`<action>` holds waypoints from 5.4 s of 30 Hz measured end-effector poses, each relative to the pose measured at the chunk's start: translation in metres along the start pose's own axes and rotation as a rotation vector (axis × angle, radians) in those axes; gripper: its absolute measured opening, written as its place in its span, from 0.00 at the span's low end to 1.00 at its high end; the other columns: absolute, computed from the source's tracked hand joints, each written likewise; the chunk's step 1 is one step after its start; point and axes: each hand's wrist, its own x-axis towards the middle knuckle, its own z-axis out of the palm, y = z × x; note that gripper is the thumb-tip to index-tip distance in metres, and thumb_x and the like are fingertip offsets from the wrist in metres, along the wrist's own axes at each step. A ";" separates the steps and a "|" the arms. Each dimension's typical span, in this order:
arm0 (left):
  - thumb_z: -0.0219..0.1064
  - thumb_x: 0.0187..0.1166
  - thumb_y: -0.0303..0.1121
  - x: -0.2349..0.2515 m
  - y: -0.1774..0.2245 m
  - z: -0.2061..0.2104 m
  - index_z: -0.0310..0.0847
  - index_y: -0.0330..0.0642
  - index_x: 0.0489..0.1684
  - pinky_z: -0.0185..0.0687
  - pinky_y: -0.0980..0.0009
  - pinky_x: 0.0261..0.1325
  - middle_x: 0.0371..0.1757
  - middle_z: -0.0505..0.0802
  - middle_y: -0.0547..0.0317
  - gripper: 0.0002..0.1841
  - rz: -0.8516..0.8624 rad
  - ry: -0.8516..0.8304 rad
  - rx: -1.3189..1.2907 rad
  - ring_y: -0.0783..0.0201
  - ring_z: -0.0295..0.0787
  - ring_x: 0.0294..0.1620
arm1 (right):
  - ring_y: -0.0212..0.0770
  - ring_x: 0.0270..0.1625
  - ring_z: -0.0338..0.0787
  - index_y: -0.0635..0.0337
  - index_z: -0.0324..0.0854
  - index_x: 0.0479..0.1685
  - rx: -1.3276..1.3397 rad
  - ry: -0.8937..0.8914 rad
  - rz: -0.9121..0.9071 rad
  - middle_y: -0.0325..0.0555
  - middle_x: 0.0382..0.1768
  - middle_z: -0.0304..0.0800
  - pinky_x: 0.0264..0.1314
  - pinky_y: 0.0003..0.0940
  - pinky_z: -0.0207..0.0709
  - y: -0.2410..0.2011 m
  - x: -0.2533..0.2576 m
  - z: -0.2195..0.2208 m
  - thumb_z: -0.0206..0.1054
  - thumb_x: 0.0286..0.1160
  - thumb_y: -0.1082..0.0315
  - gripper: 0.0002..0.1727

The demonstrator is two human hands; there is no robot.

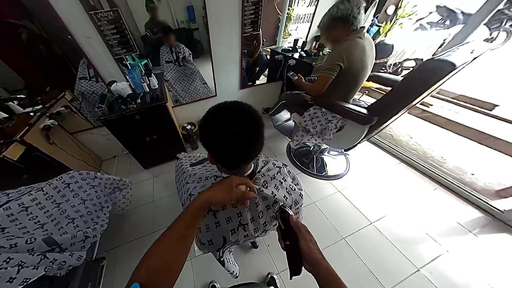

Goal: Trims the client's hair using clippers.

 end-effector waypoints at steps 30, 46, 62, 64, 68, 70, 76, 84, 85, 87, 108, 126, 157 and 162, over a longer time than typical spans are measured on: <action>0.70 0.80 0.50 -0.016 -0.063 -0.064 0.93 0.55 0.56 0.85 0.82 0.23 0.36 0.98 0.65 0.16 0.473 -0.257 -0.407 0.75 0.92 0.25 | 0.36 0.20 0.86 0.61 0.68 0.63 0.106 0.325 -0.156 0.42 0.26 0.86 0.25 0.32 0.85 0.057 -0.045 0.101 0.81 0.53 0.67 0.35; 0.57 0.87 0.32 -0.013 -0.057 -0.048 0.85 0.39 0.51 0.81 0.79 0.22 0.31 0.92 0.66 0.11 0.177 -0.166 -0.188 0.74 0.86 0.23 | 0.34 0.17 0.85 0.59 0.69 0.59 -0.032 0.423 -0.167 0.36 0.21 0.85 0.23 0.31 0.85 0.071 -0.066 0.133 0.76 0.57 0.64 0.29; 0.60 0.87 0.55 -0.031 -0.135 -0.047 0.67 0.56 0.89 0.79 0.34 0.60 0.62 0.88 0.31 0.32 0.149 0.300 0.791 0.31 0.87 0.61 | 0.40 0.30 0.88 0.67 0.76 0.53 -0.040 0.454 -0.109 0.48 0.31 0.85 0.37 0.38 0.88 0.003 0.035 0.190 0.36 0.96 0.57 0.25; 0.62 0.86 0.54 -0.031 -0.135 -0.047 0.65 0.58 0.91 0.80 0.35 0.60 0.63 0.88 0.31 0.33 0.130 0.284 0.759 0.32 0.87 0.61 | 0.41 0.34 0.89 0.69 0.76 0.53 -0.108 0.410 -0.135 0.50 0.34 0.85 0.42 0.40 0.88 0.000 0.045 0.192 0.43 0.95 0.61 0.21; 0.62 0.87 0.52 -0.029 -0.131 -0.045 0.62 0.58 0.92 0.80 0.36 0.61 0.65 0.87 0.33 0.33 0.075 0.241 0.745 0.35 0.87 0.61 | 0.40 0.34 0.90 0.69 0.80 0.48 -0.256 0.393 -0.105 0.51 0.32 0.88 0.42 0.36 0.87 -0.004 0.060 0.197 0.59 0.90 0.59 0.17; 0.62 0.87 0.50 -0.028 -0.131 -0.045 0.62 0.56 0.92 0.79 0.37 0.62 0.65 0.87 0.33 0.33 0.057 0.227 0.752 0.34 0.87 0.61 | 0.40 0.34 0.91 0.69 0.81 0.46 -0.277 0.392 -0.079 0.52 0.32 0.89 0.41 0.36 0.87 -0.004 0.064 0.199 0.63 0.88 0.57 0.18; 0.65 0.86 0.43 -0.026 -0.125 -0.045 0.62 0.52 0.92 0.77 0.37 0.66 0.65 0.86 0.31 0.33 0.027 0.208 0.696 0.34 0.85 0.65 | 0.39 0.34 0.88 0.67 0.80 0.48 -0.324 0.390 -0.137 0.50 0.32 0.86 0.42 0.36 0.85 -0.001 0.073 0.196 0.65 0.86 0.56 0.19; 0.65 0.86 0.42 -0.025 -0.123 -0.047 0.66 0.48 0.89 0.77 0.37 0.67 0.66 0.86 0.32 0.31 0.051 0.216 0.683 0.35 0.84 0.66 | 0.40 0.34 0.88 0.67 0.80 0.49 -0.366 0.389 -0.159 0.51 0.32 0.86 0.42 0.37 0.85 -0.002 0.074 0.196 0.66 0.85 0.54 0.20; 0.65 0.86 0.43 -0.025 -0.123 -0.047 0.66 0.49 0.89 0.77 0.37 0.66 0.65 0.86 0.32 0.31 0.042 0.215 0.683 0.35 0.85 0.65 | 0.40 0.34 0.88 0.67 0.80 0.49 -0.372 0.385 -0.145 0.51 0.32 0.87 0.42 0.38 0.85 -0.004 0.074 0.196 0.66 0.85 0.53 0.21; 0.65 0.86 0.44 -0.024 -0.124 -0.049 0.65 0.51 0.90 0.78 0.36 0.62 0.62 0.87 0.31 0.31 0.027 0.214 0.679 0.34 0.86 0.61 | 0.41 0.33 0.88 0.68 0.80 0.47 -0.400 0.379 -0.121 0.51 0.32 0.86 0.41 0.38 0.85 -0.006 0.077 0.196 0.64 0.86 0.51 0.23; 0.62 0.89 0.35 -0.024 -0.026 -0.065 0.82 0.34 0.64 0.80 0.72 0.26 0.33 0.91 0.51 0.16 0.176 -0.325 0.083 0.68 0.85 0.24 | 0.33 0.20 0.86 0.56 0.75 0.56 0.053 0.441 -0.136 0.35 0.21 0.87 0.24 0.29 0.83 0.065 -0.030 0.129 0.15 0.87 0.36 0.44; 0.60 0.89 0.32 -0.010 -0.032 -0.030 0.81 0.35 0.55 0.73 0.81 0.20 0.29 0.92 0.62 0.10 0.214 -0.178 -0.220 0.77 0.84 0.22 | 0.32 0.19 0.87 0.58 0.77 0.54 0.069 0.316 -0.149 0.39 0.23 0.89 0.21 0.26 0.83 0.030 -0.014 0.097 0.22 0.90 0.39 0.40; 0.55 0.90 0.52 -0.038 -0.070 0.005 0.48 0.69 0.96 0.77 0.42 0.66 0.62 0.87 0.33 0.34 -0.333 0.237 0.736 0.36 0.85 0.63 | 0.36 0.22 0.87 0.66 0.73 0.62 0.081 -0.001 -0.010 0.45 0.26 0.87 0.24 0.29 0.84 -0.007 0.027 0.087 0.21 0.87 0.43 0.41; 0.55 0.90 0.52 -0.036 -0.069 0.006 0.47 0.70 0.97 0.77 0.42 0.67 0.63 0.87 0.33 0.34 -0.347 0.235 0.749 0.37 0.85 0.63 | 0.36 0.22 0.86 0.66 0.74 0.62 0.075 0.039 0.007 0.44 0.25 0.86 0.24 0.28 0.83 -0.007 0.022 0.082 0.22 0.88 0.43 0.41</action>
